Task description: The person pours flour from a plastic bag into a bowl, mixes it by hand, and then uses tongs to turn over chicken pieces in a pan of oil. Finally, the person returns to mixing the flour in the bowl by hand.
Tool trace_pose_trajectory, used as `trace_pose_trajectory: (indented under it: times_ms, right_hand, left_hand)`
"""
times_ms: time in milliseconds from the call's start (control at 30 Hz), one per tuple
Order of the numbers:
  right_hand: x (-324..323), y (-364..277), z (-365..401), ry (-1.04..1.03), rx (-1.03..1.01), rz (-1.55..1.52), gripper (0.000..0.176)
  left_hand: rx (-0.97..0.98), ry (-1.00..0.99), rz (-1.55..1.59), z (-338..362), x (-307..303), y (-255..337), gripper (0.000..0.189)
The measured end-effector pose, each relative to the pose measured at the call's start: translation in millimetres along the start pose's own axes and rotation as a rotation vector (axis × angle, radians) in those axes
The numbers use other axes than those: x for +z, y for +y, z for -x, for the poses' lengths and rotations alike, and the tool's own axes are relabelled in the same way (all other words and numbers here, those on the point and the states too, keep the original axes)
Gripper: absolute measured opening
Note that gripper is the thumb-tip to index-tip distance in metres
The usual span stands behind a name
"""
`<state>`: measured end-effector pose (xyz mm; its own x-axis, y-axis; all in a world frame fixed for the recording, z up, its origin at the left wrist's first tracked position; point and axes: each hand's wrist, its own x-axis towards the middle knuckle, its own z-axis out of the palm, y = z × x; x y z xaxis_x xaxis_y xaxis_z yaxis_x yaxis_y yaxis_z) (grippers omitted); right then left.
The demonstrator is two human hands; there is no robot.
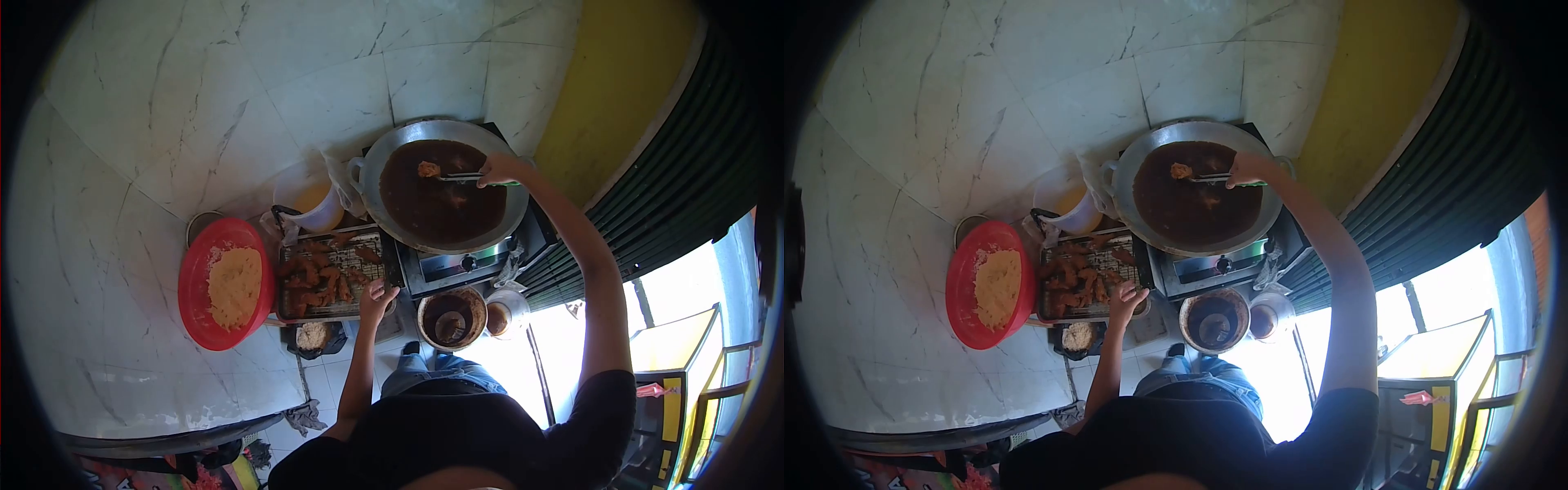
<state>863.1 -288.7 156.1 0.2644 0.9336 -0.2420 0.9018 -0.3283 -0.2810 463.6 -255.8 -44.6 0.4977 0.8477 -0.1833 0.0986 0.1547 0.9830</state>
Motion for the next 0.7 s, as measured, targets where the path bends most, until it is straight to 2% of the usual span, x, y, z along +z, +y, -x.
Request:
trace_pose_trajectory:
  times_ms: [67,267,467,567,700]
  right_hand:
    - [8,-12,-17,0.068,-0.014,0.242,0.029]
    - [20,-44,-45,0.178,0.032,0.439,0.026]
    - [13,-51,-45,0.173,0.008,0.516,0.025]
    - [3,-47,-32,0.169,0.016,0.571,0.025]
    - [-16,-31,-5,0.161,0.002,0.632,0.027]
  left_hand:
    - [-0.011,0.003,0.004,1,0,1,0.063]
    - [0.01,0.011,0.026,-2,0,-10,0.061]
    - [0.004,0.027,0.016,-2,0,-12,0.06]
    - [-0.028,0.007,-0.001,-5,-3,-16,0.07]
    - [-0.008,-0.005,0.028,-4,-2,-12,0.066]
